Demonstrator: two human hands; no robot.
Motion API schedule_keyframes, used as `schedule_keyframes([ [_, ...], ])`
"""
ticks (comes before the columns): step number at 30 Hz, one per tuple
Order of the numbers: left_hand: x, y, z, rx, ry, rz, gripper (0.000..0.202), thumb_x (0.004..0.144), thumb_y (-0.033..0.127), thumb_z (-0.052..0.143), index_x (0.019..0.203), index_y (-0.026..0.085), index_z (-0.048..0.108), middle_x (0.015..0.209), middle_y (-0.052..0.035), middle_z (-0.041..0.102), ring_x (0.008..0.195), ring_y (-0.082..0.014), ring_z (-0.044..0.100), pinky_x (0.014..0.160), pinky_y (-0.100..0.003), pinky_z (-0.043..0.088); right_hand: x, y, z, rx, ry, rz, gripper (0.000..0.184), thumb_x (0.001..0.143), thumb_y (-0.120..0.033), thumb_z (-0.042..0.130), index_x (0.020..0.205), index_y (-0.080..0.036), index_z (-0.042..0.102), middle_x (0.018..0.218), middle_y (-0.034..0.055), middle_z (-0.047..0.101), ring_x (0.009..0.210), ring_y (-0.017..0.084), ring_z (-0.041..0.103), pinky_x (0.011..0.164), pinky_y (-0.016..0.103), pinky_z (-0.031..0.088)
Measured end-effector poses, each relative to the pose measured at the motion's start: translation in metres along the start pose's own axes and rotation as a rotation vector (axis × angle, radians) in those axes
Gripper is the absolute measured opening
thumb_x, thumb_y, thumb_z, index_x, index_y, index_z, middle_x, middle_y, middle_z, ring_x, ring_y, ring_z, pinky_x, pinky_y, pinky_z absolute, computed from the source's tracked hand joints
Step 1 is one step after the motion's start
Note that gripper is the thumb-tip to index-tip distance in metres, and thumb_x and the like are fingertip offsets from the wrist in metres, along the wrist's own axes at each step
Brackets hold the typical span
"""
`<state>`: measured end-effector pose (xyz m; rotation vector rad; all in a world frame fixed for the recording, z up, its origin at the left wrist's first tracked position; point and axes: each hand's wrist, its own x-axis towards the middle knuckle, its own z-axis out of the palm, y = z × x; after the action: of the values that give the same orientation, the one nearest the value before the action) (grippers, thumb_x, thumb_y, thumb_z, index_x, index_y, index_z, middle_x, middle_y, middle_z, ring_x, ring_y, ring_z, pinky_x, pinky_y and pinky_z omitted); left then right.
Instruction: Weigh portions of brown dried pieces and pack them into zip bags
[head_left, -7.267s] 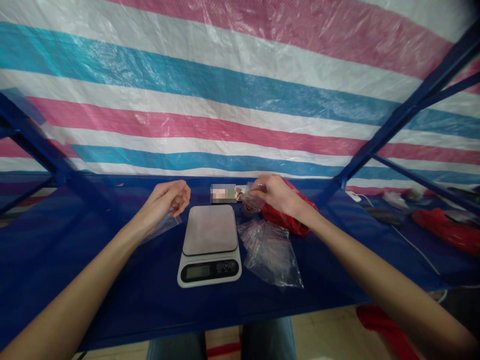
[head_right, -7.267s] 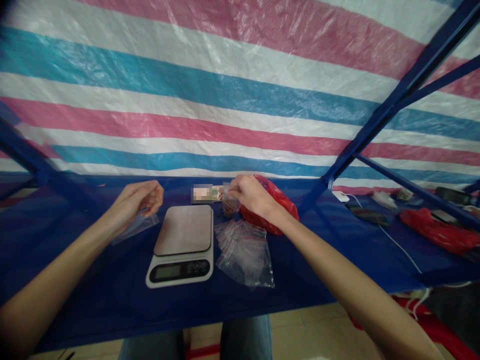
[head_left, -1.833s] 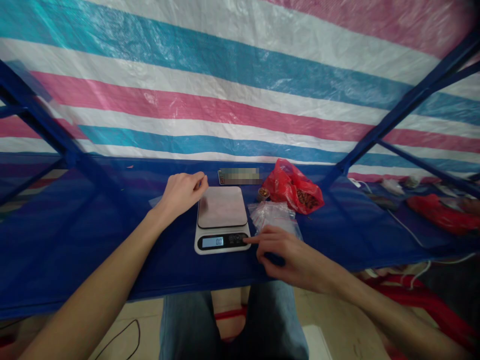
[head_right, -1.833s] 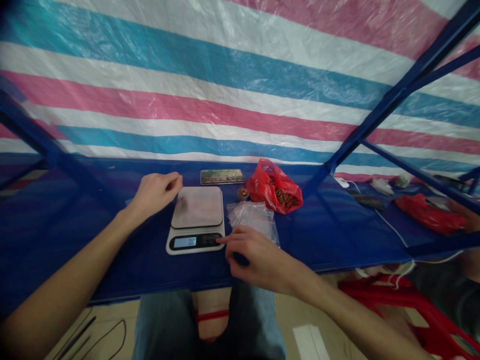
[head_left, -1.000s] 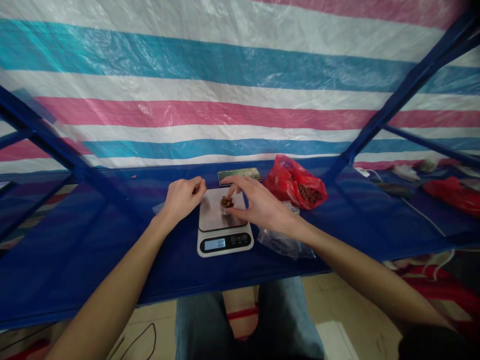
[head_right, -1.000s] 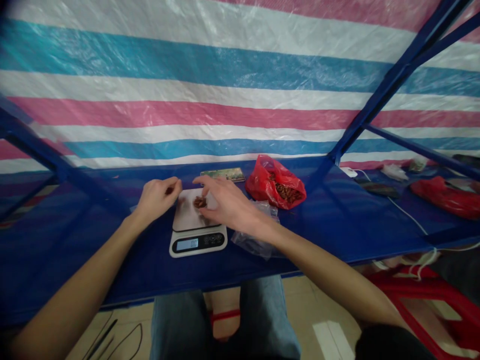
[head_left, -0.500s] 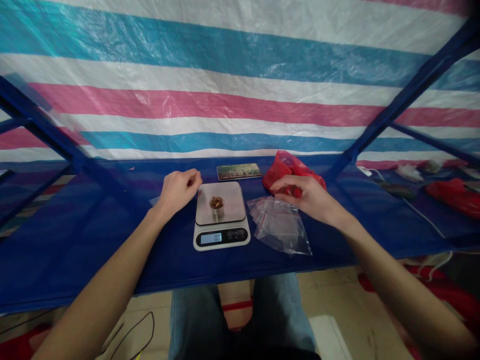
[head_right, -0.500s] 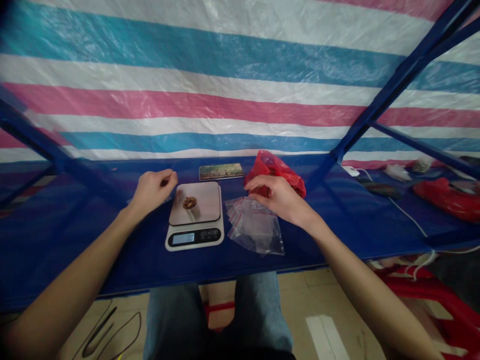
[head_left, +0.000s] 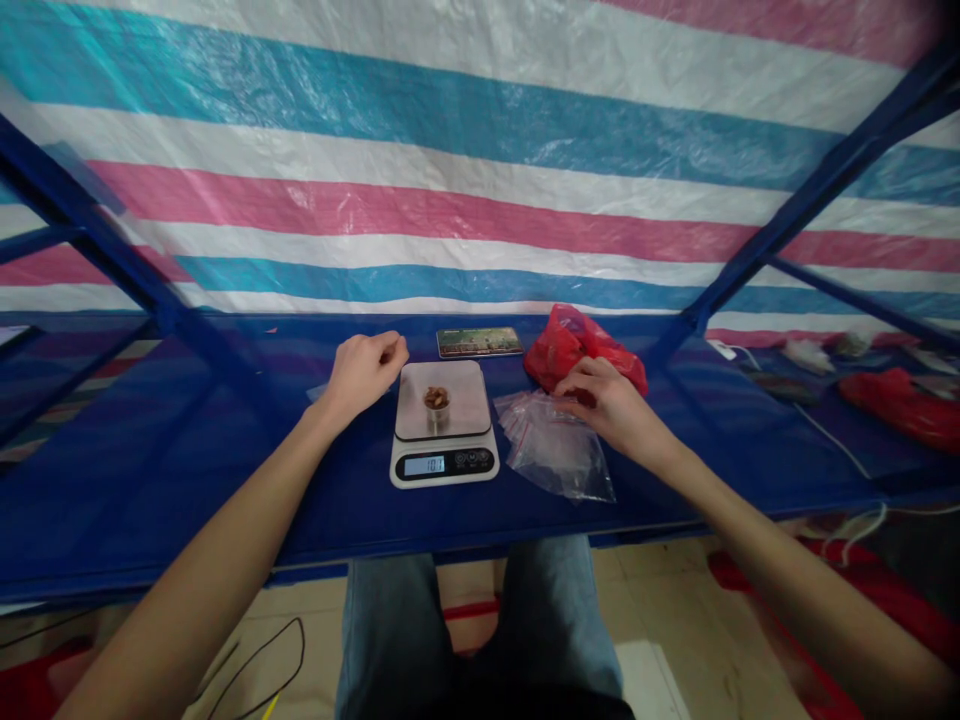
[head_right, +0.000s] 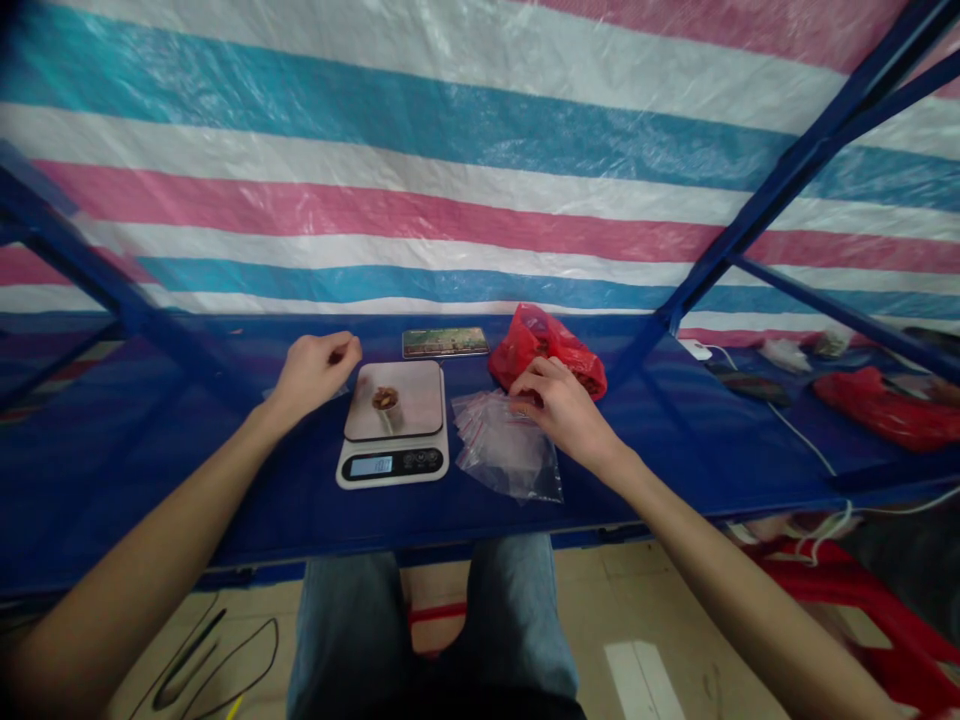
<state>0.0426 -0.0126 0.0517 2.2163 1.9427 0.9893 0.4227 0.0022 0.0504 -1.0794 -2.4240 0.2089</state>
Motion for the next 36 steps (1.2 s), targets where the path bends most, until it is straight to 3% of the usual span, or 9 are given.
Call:
schedule_keyframes([
  [3,0.000,0.001,-0.002,-0.028,0.009,0.001,0.036,0.095,0.037,0.044,0.062,0.023,0.046,0.055,0.0028,0.041,0.053,-0.0146,0.035,0.062,-0.032,0.025,0.004,0.001,-0.001,0.059,-0.021,0.001,0.012,0.088,-0.020,0.076,0.077,-0.021,0.070,0.088,0.0063,0.068,0.087,0.025,0.063,0.081,0.039,0.048],
  [12,0.001,0.009,-0.014,-0.193,0.040,0.014,0.037,0.097,0.034,0.043,0.066,0.020,0.058,0.057,0.0011,0.054,0.056,-0.0137,0.048,0.062,-0.029,0.035,0.009,0.001,-0.004,0.027,-0.102,0.010,0.014,0.086,-0.019,0.076,0.073,-0.020,0.071,0.080,0.0057,0.068,0.082,0.024,0.062,0.077,0.037,0.046],
  [15,0.002,0.035,-0.029,-0.276,-0.006,0.071,0.039,0.101,0.037,0.041,0.076,0.019,0.064,0.067,-0.0006,0.064,0.064,-0.0148,0.057,0.064,-0.027,0.041,0.019,-0.023,-0.027,0.044,-0.049,-0.075,0.015,0.091,-0.021,0.072,0.076,-0.021,0.069,0.080,0.0050,0.070,0.082,0.024,0.063,0.079,0.039,0.047],
  [17,0.006,0.059,-0.039,-0.401,-0.147,0.194,0.030,0.099,0.042,0.052,0.095,0.019,0.071,0.090,-0.0034,0.074,0.083,-0.0179,0.066,0.075,-0.029,0.048,0.029,-0.048,-0.046,0.065,0.008,-0.157,0.016,0.095,-0.024,0.069,0.079,-0.022,0.068,0.081,0.0038,0.071,0.083,0.023,0.063,0.082,0.040,0.048],
  [20,0.015,0.092,-0.048,-0.564,-0.364,0.383,0.043,0.088,0.043,0.074,0.125,0.022,0.067,0.128,-0.0075,0.072,0.117,-0.0245,0.066,0.099,-0.036,0.050,0.047,-0.089,-0.067,0.063,0.087,-0.228,0.013,0.096,-0.026,0.069,0.083,-0.023,0.068,0.085,0.0041,0.072,0.084,0.024,0.063,0.081,0.040,0.048],
  [23,0.025,0.109,-0.048,-0.607,-0.426,0.471,0.041,0.088,0.030,0.072,0.128,0.021,0.066,0.132,-0.0083,0.071,0.122,-0.0269,0.064,0.106,-0.040,0.048,0.059,-0.118,-0.069,0.075,0.151,-0.276,0.008,0.095,-0.024,0.067,0.088,-0.023,0.069,0.090,0.0050,0.073,0.090,0.025,0.065,0.083,0.040,0.050],
  [28,0.024,0.103,-0.050,-0.592,-0.422,0.503,0.036,0.088,0.008,0.048,0.116,0.019,0.069,0.116,-0.0055,0.075,0.109,-0.0237,0.068,0.098,-0.039,0.052,0.065,-0.130,-0.050,0.072,0.176,-0.348,0.020,0.099,-0.016,0.056,0.108,-0.022,0.073,0.101,0.0053,0.076,0.088,0.023,0.069,0.082,0.037,0.053],
  [32,0.015,0.094,-0.062,-0.429,-0.367,0.514,0.051,0.088,0.006,0.046,0.134,0.024,0.060,0.134,-0.0065,0.069,0.124,-0.0243,0.063,0.106,-0.040,0.047,0.068,-0.131,-0.039,0.068,0.002,-0.364,0.037,0.095,-0.010,0.058,0.126,-0.025,0.071,0.119,0.0060,0.075,0.102,0.027,0.071,0.091,0.042,0.055],
  [36,0.011,0.092,-0.072,-0.095,-0.318,0.526,0.033,0.085,0.011,0.057,0.115,0.022,0.063,0.113,-0.0078,0.071,0.109,-0.0268,0.065,0.094,-0.039,0.048,0.074,-0.141,-0.033,0.071,-0.124,-0.462,0.045,0.095,-0.012,0.063,0.137,-0.027,0.066,0.138,0.0095,0.067,0.128,0.031,0.062,0.107,0.051,0.050],
])
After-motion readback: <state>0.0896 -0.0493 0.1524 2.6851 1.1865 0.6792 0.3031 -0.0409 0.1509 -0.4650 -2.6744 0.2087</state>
